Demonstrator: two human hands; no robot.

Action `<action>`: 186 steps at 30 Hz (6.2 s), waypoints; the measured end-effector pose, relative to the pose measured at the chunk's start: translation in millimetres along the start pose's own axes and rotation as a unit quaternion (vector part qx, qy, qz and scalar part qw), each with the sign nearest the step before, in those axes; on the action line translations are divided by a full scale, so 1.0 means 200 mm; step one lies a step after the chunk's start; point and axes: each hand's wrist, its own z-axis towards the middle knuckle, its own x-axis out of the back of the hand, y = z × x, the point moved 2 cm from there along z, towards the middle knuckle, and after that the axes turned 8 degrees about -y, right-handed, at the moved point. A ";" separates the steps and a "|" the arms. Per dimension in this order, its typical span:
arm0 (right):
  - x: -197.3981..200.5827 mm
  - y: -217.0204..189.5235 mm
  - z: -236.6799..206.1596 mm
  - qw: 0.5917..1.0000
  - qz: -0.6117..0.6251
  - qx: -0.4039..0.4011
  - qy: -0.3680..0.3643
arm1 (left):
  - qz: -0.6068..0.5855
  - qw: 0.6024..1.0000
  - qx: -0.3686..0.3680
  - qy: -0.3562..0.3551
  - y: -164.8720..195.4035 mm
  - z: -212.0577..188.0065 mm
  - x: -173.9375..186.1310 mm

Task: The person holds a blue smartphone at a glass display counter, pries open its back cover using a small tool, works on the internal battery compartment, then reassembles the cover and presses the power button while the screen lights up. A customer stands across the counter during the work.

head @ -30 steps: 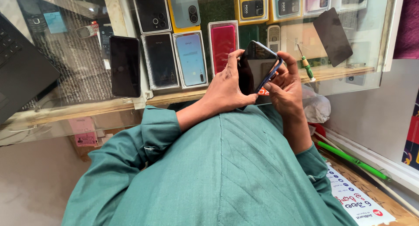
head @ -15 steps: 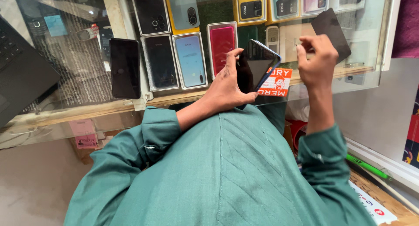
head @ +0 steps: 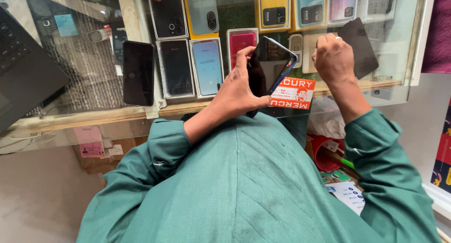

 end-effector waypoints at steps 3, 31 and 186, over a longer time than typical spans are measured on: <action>0.03 0.04 0.02 0.999 0.004 0.020 0.025 | 0.002 1.000 -0.014 0.002 0.04 -0.01 0.02; 0.30 -0.28 -0.44 0.701 0.707 -0.009 0.093 | 0.040 0.997 -0.041 -0.047 0.17 -0.04 0.01; 0.30 -0.54 -0.48 0.728 0.660 -0.118 0.141 | 0.071 0.997 -0.021 -0.007 0.14 -0.05 0.00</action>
